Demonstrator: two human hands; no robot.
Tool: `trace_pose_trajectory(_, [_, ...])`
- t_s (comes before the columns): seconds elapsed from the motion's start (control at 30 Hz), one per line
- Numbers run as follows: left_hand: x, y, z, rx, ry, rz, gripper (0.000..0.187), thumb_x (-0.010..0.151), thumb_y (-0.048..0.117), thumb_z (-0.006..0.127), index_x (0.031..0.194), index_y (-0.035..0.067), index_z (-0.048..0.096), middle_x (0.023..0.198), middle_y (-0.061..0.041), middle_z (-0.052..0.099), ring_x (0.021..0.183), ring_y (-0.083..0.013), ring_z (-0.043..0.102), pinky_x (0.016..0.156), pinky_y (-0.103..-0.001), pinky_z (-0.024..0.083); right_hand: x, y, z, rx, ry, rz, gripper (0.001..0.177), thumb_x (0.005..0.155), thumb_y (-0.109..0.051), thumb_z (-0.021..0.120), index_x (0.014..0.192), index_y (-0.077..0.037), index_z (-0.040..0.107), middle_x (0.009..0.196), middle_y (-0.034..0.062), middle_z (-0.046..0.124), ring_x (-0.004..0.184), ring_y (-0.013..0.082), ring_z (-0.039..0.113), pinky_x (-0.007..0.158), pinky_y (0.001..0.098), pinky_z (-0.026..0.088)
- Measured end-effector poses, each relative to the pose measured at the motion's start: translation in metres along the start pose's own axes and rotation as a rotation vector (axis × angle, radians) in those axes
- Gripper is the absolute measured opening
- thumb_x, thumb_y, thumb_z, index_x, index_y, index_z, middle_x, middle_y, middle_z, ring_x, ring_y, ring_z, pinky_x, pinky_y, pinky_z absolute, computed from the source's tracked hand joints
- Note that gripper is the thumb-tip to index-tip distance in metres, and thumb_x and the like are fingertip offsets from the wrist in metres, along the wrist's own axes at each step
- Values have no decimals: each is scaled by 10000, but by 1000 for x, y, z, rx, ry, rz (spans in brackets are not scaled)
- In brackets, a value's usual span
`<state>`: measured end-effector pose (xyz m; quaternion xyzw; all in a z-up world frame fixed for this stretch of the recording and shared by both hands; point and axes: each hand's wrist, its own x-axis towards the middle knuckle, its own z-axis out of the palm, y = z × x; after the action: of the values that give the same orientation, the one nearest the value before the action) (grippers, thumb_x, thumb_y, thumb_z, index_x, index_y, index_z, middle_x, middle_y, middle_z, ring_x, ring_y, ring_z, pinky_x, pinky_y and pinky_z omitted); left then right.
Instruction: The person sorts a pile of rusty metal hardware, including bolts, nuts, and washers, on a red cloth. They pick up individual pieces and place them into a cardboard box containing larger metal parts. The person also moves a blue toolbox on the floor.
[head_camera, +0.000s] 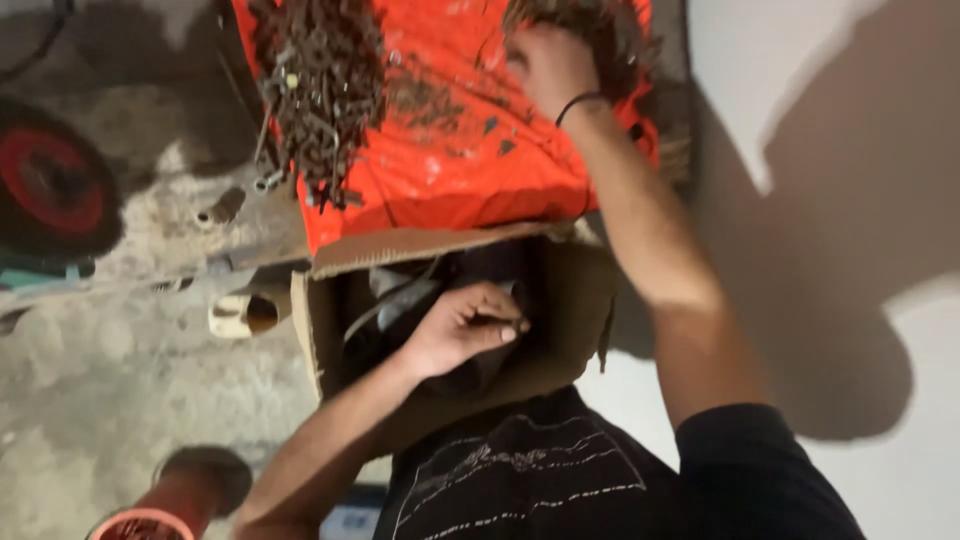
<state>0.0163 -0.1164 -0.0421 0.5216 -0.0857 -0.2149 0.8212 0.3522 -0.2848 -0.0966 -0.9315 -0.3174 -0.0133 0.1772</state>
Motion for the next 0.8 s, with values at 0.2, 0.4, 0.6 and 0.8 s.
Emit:
trace_pose_trajectory(0.2, [0,0,-1,-372,-37,-26,146,968,3,717,1092,24,643,1102,-100,728,967,-145,697,844,-302,584,-27,-9,-14,245,150,-41,73,986,-77,768,1054,-86,746,1002,111,738,900,303,723,772,428,579])
trace_pose_trajectory(0.4, [-2,0,-4,-294,1,56,174,958,-6,751,1090,30,643,1087,-51,685,1014,-143,684,871,-302,563,-84,-44,-57,615,169,100,103,989,-29,723,1090,-43,727,1043,68,731,918,152,707,753,282,542])
trace_pose_trajectory(0.6, [-1,18,1,99,70,122,202,914,0,786,1081,33,678,1043,-52,702,921,-150,686,827,-299,557,-184,-59,-97,880,60,359,126,969,-59,743,1081,-14,706,929,-8,691,825,46,623,738,215,490])
trace_pose_trajectory(0.8, [12,63,25,662,-18,222,346,824,88,844,1147,75,720,1007,-92,718,865,-234,717,731,-320,578,-257,-83,-116,1087,54,326,149,915,-15,734,1058,-4,695,988,35,679,697,34,485,608,210,355])
